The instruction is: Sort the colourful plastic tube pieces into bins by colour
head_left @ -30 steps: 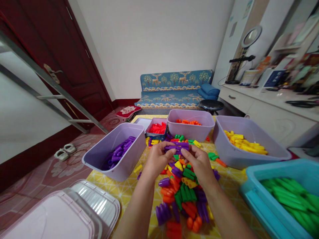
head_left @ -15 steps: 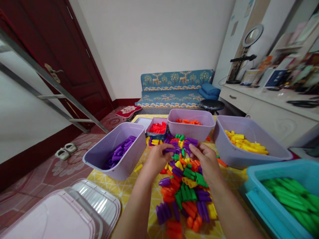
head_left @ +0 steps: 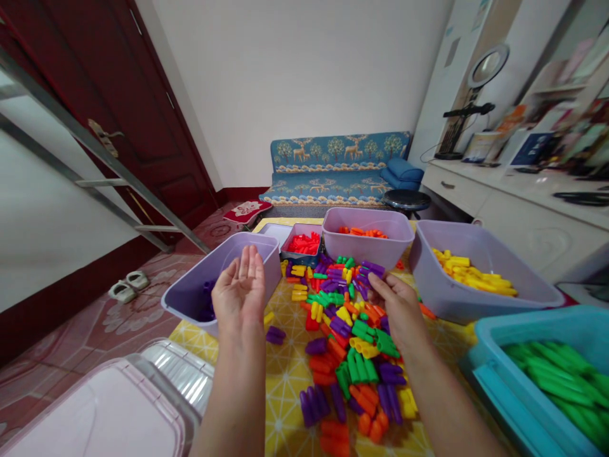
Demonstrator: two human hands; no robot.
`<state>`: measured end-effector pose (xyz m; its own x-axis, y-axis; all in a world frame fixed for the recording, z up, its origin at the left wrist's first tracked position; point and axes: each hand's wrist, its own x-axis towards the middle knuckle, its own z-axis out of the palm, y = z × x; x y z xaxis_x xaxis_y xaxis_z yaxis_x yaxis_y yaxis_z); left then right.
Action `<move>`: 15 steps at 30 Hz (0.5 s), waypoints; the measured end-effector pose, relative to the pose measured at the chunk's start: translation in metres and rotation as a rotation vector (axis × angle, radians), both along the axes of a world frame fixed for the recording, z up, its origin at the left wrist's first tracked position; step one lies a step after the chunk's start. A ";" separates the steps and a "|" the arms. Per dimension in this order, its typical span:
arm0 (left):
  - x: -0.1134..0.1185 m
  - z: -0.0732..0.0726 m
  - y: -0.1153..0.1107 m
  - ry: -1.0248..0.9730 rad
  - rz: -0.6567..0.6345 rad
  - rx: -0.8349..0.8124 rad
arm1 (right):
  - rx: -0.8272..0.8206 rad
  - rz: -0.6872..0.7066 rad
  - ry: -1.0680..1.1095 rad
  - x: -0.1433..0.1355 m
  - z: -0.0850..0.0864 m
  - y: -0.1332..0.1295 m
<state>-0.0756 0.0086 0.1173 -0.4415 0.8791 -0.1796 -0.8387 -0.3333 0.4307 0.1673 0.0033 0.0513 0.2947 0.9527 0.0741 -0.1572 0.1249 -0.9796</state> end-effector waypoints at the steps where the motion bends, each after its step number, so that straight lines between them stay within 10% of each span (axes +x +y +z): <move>1: 0.004 -0.002 0.001 0.023 -0.039 -0.008 | 0.004 0.019 -0.049 0.002 0.000 0.000; 10: 0.034 -0.047 0.024 0.694 -0.285 -0.059 | -0.058 0.060 -1.048 0.025 -0.016 0.008; 15: 0.056 -0.089 0.034 1.262 -0.484 -0.001 | -0.054 0.111 -1.011 0.025 -0.025 0.013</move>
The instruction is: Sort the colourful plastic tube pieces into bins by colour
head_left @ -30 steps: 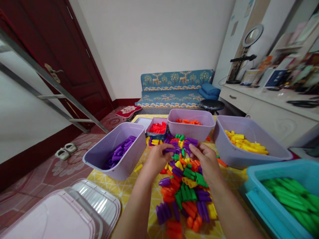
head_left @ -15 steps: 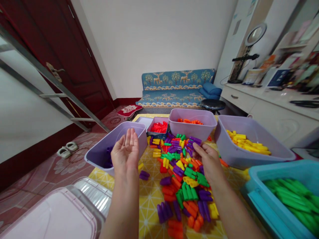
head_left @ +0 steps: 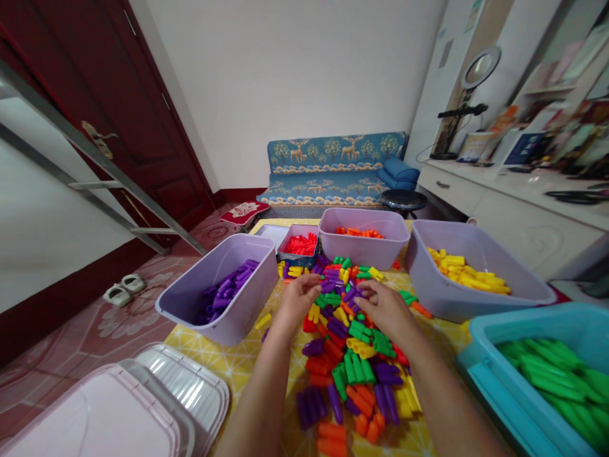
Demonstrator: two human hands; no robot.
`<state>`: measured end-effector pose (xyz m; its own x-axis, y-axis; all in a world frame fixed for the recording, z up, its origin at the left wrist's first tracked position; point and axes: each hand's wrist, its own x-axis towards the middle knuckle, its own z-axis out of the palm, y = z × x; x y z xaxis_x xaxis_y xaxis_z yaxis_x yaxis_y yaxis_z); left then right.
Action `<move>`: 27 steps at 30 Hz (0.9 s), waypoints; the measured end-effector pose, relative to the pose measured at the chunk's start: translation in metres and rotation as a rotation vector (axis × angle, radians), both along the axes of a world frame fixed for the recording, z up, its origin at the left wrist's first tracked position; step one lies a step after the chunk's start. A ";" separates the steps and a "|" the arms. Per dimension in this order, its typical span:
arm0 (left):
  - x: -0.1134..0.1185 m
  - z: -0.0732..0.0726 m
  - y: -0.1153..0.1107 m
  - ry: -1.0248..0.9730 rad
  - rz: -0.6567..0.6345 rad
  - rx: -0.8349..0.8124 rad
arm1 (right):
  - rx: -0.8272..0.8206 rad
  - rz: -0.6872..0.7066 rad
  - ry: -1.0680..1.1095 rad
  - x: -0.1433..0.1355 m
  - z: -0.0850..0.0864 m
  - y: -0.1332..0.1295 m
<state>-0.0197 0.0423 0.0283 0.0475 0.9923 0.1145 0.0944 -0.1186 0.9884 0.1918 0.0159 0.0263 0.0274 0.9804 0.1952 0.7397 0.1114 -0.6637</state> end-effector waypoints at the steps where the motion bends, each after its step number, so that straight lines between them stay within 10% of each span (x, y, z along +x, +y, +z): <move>1: 0.004 -0.007 0.001 0.102 -0.027 0.046 | 0.023 -0.018 0.029 -0.001 -0.001 0.001; 12: 0.021 -0.036 -0.004 0.804 -0.069 0.293 | -0.044 0.074 -0.005 -0.019 -0.008 -0.002; 18: 0.015 -0.037 0.005 0.531 0.000 0.318 | -0.012 0.062 0.079 -0.026 -0.003 -0.003; 27: 0.015 -0.012 -0.007 0.277 -0.366 0.115 | 0.047 0.137 0.190 -0.026 0.005 -0.008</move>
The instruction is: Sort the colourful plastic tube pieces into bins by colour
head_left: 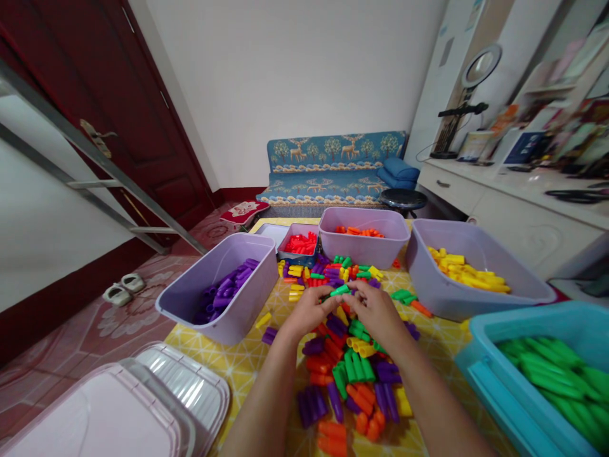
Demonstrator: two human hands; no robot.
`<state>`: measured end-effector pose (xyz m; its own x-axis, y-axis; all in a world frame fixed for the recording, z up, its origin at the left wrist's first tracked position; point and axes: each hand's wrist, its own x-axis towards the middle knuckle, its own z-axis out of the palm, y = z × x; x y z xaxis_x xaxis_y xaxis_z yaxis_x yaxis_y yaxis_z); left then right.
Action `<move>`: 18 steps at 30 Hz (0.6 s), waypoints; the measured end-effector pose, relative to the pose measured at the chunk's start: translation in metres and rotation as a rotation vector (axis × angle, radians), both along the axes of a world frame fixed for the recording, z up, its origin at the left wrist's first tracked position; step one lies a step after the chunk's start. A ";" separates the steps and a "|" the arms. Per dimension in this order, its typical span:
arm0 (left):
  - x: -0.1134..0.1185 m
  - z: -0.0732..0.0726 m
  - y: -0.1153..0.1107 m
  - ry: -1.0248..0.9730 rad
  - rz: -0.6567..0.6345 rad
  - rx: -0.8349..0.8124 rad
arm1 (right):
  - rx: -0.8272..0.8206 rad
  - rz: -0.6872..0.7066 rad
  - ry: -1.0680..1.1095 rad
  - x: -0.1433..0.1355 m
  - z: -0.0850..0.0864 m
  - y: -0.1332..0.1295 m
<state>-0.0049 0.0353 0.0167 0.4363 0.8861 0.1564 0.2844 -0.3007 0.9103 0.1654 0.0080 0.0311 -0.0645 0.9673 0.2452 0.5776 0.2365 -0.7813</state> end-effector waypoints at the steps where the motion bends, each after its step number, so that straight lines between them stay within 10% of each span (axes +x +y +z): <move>1: 0.000 0.001 -0.001 -0.015 -0.010 -0.030 | -0.007 0.002 -0.003 0.001 0.003 -0.001; 12: 0.007 0.018 -0.008 -0.364 0.036 -0.224 | -0.351 0.238 0.169 0.011 0.038 -0.019; 18: 0.005 0.015 0.000 -0.608 0.208 -0.366 | -0.024 -0.057 0.713 0.012 0.059 -0.025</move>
